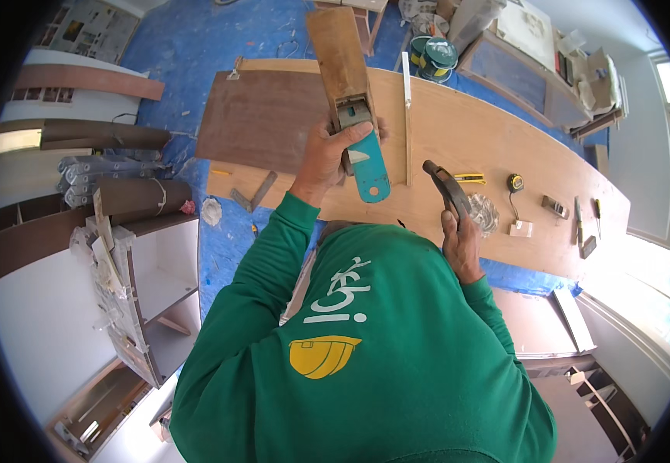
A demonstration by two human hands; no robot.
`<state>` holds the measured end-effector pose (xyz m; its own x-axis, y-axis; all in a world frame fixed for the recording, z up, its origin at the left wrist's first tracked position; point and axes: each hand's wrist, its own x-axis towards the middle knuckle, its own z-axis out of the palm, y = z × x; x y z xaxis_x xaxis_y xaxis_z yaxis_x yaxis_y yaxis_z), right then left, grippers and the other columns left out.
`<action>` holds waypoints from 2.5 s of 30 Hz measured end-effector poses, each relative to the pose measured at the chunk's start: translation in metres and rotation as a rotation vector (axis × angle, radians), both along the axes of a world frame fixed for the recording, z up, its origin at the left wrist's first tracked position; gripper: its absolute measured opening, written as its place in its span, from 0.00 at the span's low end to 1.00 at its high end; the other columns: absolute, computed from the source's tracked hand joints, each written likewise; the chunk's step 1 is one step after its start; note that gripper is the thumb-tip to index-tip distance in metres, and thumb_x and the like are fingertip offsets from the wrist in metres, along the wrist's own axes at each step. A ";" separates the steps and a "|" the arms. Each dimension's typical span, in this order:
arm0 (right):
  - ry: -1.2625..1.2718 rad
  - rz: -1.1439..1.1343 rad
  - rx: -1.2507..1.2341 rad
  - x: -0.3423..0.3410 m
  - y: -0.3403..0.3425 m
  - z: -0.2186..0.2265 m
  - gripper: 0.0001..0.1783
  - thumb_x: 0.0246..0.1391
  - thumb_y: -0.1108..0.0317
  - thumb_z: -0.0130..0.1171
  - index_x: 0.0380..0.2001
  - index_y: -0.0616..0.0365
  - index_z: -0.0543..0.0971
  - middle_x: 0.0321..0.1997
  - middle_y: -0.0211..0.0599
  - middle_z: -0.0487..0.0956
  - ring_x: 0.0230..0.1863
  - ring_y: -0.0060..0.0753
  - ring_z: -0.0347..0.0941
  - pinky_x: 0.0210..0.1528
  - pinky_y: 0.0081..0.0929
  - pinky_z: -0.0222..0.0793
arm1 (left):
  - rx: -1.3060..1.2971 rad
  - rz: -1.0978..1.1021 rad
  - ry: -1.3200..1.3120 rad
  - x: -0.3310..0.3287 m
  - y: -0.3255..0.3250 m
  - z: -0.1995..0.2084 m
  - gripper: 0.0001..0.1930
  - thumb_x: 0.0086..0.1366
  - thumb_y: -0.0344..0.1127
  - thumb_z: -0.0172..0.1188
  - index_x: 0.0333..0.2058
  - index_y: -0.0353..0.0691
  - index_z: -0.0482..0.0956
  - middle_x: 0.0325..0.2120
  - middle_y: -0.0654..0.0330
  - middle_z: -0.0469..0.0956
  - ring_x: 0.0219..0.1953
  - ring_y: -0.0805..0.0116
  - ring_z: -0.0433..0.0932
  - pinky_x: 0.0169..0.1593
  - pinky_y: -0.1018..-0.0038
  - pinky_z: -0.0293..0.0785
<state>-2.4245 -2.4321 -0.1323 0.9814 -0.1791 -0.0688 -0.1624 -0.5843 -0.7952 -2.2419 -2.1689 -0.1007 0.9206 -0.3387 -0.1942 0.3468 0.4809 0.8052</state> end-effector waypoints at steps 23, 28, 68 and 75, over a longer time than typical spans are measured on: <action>-0.380 0.360 -0.187 0.043 -0.001 0.068 0.20 0.62 0.57 0.68 0.47 0.61 0.80 0.31 0.47 0.79 0.29 0.52 0.79 0.31 0.44 0.71 | -0.086 0.093 0.166 -0.009 -0.018 -0.010 0.38 0.84 0.67 0.33 0.54 0.35 0.79 0.41 0.50 0.85 0.41 0.59 0.87 0.48 0.59 0.88; -0.310 0.337 -0.215 0.053 0.005 0.082 0.22 0.52 0.67 0.74 0.49 0.61 0.80 0.33 0.46 0.81 0.31 0.54 0.80 0.33 0.46 0.73 | 0.012 0.156 0.048 -0.023 -0.025 -0.025 0.38 0.84 0.67 0.32 0.53 0.36 0.79 0.41 0.53 0.85 0.39 0.63 0.86 0.47 0.64 0.86; 0.360 -0.272 -0.719 -0.007 -0.149 -0.413 0.31 0.72 0.51 0.55 0.65 0.67 0.72 0.61 0.63 0.77 0.63 0.68 0.75 0.63 0.58 0.72 | 0.408 0.389 0.599 -0.190 0.219 -0.073 0.20 0.73 0.45 0.66 0.51 0.33 0.77 0.36 0.51 0.84 0.34 0.60 0.87 0.40 0.62 0.89; 0.507 -0.216 -0.799 0.033 -0.054 -0.292 0.37 0.65 0.54 0.66 0.72 0.59 0.69 0.71 0.61 0.71 0.69 0.65 0.73 0.66 0.56 0.72 | 0.289 0.272 0.669 -0.155 0.345 -0.118 0.24 0.73 0.47 0.64 0.56 0.31 0.76 0.38 0.48 0.85 0.34 0.59 0.88 0.40 0.63 0.88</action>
<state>-2.3910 -2.4858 -0.4241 0.8091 -0.5295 -0.2550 -0.5437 -0.8391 0.0171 -2.3972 -1.8244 -0.2185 0.6200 0.0308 -0.7840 0.7030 0.4217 0.5726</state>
